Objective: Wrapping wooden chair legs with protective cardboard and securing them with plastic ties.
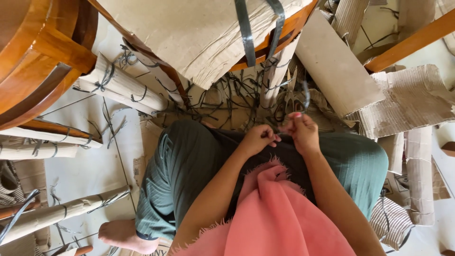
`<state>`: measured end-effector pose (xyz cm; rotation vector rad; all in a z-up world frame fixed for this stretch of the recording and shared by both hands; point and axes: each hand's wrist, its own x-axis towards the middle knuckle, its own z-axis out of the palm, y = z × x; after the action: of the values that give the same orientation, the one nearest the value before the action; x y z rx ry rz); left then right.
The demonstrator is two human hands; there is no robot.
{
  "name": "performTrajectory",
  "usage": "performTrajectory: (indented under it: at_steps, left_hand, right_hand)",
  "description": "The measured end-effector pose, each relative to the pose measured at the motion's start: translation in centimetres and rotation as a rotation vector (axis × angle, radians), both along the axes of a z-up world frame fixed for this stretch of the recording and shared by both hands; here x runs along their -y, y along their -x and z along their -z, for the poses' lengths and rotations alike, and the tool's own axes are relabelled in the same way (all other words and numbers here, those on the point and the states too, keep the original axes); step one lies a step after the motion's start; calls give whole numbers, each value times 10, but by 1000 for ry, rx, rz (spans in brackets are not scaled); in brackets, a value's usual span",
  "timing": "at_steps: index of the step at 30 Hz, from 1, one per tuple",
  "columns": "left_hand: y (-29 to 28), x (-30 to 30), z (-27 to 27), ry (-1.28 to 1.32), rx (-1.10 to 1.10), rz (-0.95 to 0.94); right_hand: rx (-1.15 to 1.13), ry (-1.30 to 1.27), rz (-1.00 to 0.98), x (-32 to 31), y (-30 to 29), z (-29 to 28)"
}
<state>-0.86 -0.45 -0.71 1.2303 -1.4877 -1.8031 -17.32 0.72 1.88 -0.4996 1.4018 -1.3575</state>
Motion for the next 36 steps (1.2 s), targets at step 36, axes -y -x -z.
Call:
performTrajectory:
  at_steps: [36]
  left_hand:
    - [-22, 67, -129, 976, 567, -687]
  right_hand:
    - [-849, 190, -262, 120, -37, -54]
